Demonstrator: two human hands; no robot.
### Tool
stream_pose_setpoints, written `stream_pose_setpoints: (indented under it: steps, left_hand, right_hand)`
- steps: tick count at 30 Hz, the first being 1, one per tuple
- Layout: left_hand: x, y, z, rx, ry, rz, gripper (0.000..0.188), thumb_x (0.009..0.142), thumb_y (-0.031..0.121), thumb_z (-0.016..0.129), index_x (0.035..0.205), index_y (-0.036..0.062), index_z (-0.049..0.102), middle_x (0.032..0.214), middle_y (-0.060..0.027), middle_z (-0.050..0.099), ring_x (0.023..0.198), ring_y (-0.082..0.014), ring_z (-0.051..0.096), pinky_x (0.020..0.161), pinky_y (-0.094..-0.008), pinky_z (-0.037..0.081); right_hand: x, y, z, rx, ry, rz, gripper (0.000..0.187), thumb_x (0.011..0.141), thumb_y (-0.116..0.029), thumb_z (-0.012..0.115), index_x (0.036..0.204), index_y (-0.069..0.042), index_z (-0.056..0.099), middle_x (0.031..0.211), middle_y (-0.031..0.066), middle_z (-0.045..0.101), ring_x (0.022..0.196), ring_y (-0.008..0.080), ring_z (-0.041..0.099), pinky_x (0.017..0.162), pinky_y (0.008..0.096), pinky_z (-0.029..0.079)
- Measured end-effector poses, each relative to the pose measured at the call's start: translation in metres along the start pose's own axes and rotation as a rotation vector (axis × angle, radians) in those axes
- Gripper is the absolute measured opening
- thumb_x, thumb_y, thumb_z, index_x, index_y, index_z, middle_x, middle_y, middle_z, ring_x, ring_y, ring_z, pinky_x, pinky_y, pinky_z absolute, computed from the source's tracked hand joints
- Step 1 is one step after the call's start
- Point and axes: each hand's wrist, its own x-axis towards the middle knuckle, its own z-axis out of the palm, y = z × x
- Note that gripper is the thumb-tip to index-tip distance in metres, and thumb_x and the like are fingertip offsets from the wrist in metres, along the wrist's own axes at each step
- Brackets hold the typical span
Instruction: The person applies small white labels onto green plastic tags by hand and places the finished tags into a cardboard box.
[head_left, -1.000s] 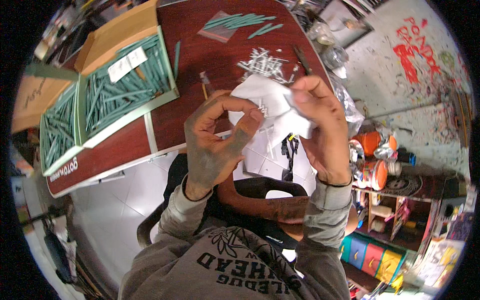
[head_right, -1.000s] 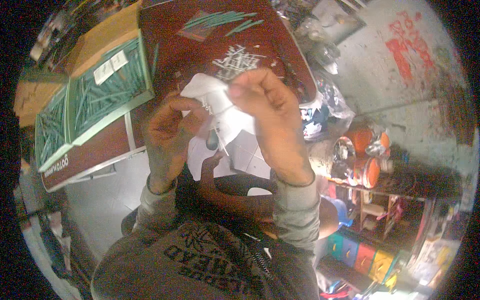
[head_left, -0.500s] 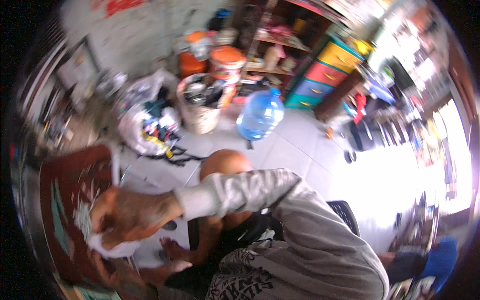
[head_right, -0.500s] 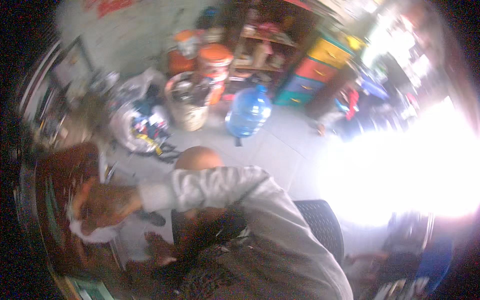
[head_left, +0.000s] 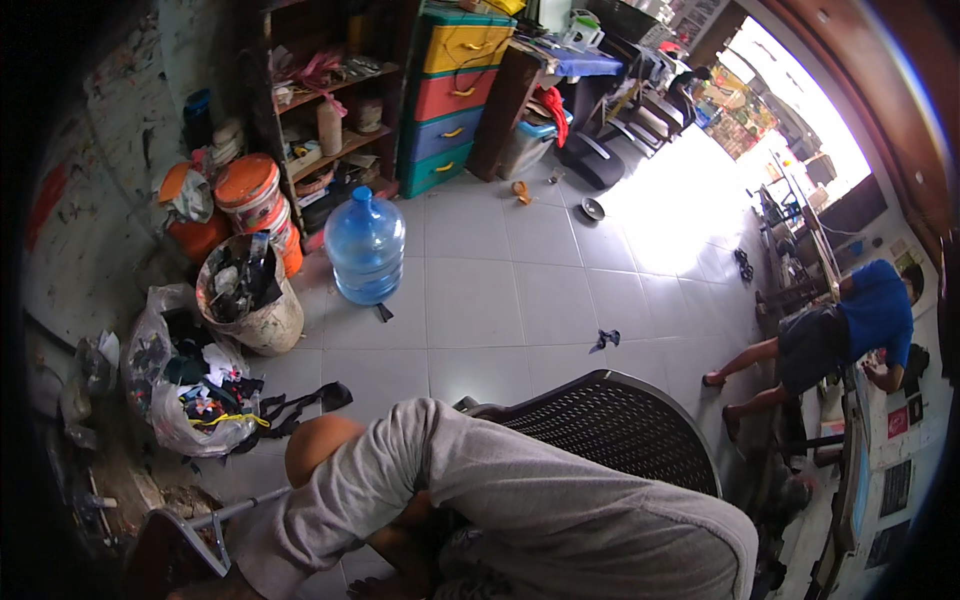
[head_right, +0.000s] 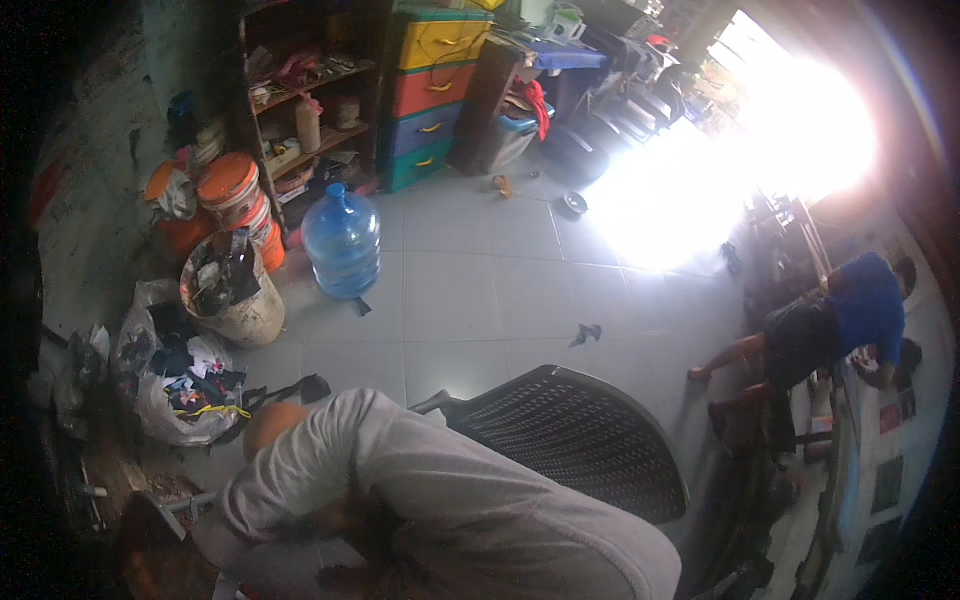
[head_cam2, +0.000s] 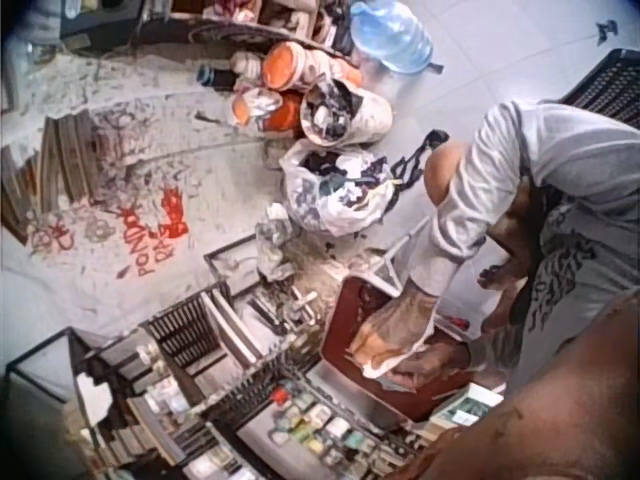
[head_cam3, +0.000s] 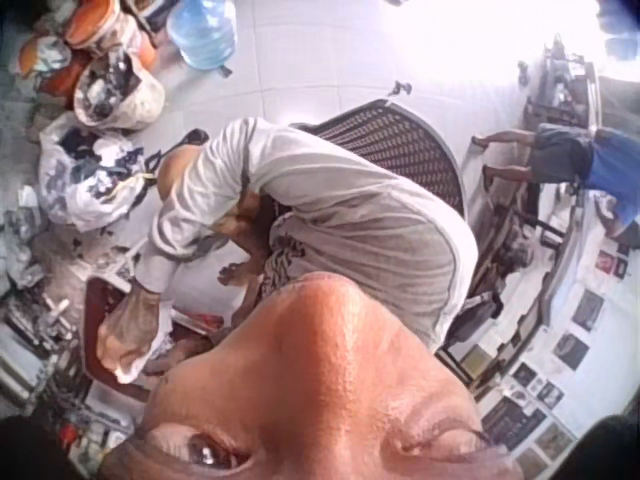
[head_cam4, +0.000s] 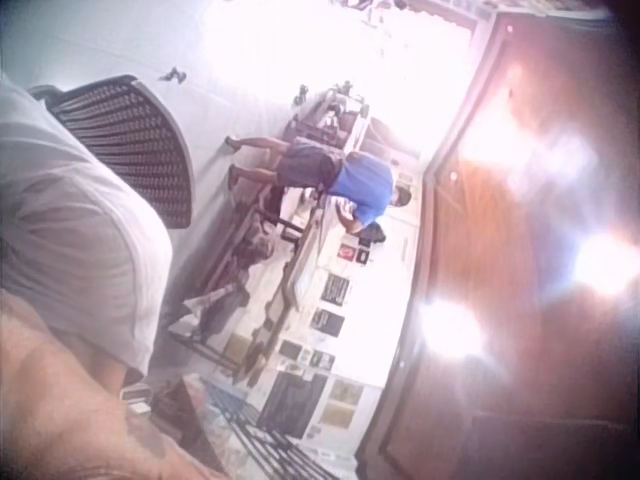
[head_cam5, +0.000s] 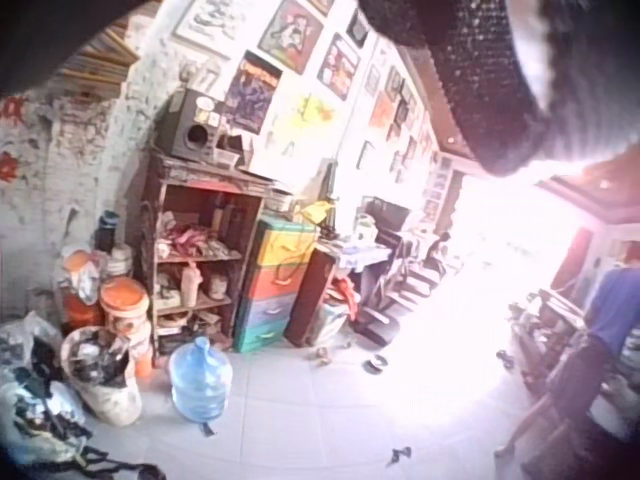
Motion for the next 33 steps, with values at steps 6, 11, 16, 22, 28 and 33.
stream_pose_setpoints:
  steps: [6, 11, 16, 22, 28, 33]
  left_hand:
    - [-0.003, 0.000, 0.020, -0.020, -0.067, 0.010, 0.029, 0.095, 0.021, 0.067, 0.109, -0.0035, 0.065, 0.099, -0.0135, 0.067, 0.088, -0.0209, 0.062, 0.077, -0.0345, 0.051]
    - [-0.006, 0.000, 0.014, -0.007, -0.068, 0.009, 0.029, 0.095, 0.021, 0.067, 0.109, -0.0033, 0.065, 0.100, -0.0131, 0.067, 0.089, -0.0207, 0.062, 0.078, -0.0342, 0.050]
    - [-0.008, -0.001, 0.004, -0.004, -0.060, -0.007, 0.029, 0.095, 0.022, 0.066, 0.110, -0.0031, 0.064, 0.101, -0.0127, 0.066, 0.090, -0.0204, 0.062, 0.080, -0.0339, 0.050]
    - [-0.011, -0.002, -0.003, 0.010, -0.053, -0.014, 0.029, 0.095, 0.022, 0.065, 0.110, -0.0029, 0.063, 0.102, -0.0123, 0.065, 0.091, -0.0202, 0.061, 0.081, -0.0336, 0.049]
    - [-0.014, 0.000, -0.005, 0.041, -0.041, -0.019, 0.030, 0.095, 0.023, 0.064, 0.110, -0.0026, 0.062, 0.104, -0.0118, 0.064, 0.092, -0.0199, 0.061, 0.082, -0.0332, 0.049]
    - [-0.013, -0.006, -0.020, 0.084, -0.008, -0.041, 0.030, 0.095, 0.023, 0.064, 0.110, -0.0024, 0.062, 0.105, -0.0114, 0.063, 0.093, -0.0197, 0.060, 0.083, -0.0329, 0.048]
  right_hand:
    - [0.003, -0.011, -0.008, -0.009, 0.006, 0.054, 0.034, 0.086, -0.032, 0.061, 0.069, -0.003, 0.060, 0.070, 0.0212, 0.062, 0.067, 0.0399, 0.063, 0.063, 0.0476, 0.050]
    - [0.008, -0.024, 0.008, 0.032, 0.020, 0.050, 0.039, 0.090, -0.036, 0.062, 0.070, -0.003, 0.059, 0.070, 0.0205, 0.063, 0.068, 0.0405, 0.063, 0.062, 0.0478, 0.050]
    - [0.004, -0.035, 0.023, 0.106, 0.000, 0.167, 0.042, 0.094, -0.036, 0.060, 0.069, -0.002, 0.059, 0.069, 0.0207, 0.063, 0.068, 0.0422, 0.063, 0.062, 0.0494, 0.050]
    - [-0.002, -0.044, 0.026, 0.255, -0.039, 0.171, 0.041, 0.095, -0.039, 0.058, 0.074, -0.005, 0.065, 0.072, 0.0201, 0.065, 0.071, 0.0420, 0.064, 0.065, 0.0497, 0.051]
    - [-0.008, -0.036, 0.017, 0.177, -0.371, 0.262, 0.045, 0.094, -0.048, 0.060, 0.078, -0.006, 0.068, 0.080, 0.0206, 0.067, 0.079, 0.0412, 0.065, 0.069, 0.0494, 0.051]
    - [-0.021, -0.032, 0.024, 0.261, -0.308, 0.293, 0.035, 0.094, -0.039, 0.062, 0.086, -0.005, 0.068, 0.085, 0.0161, 0.068, 0.080, 0.0323, 0.066, 0.069, 0.0430, 0.052]
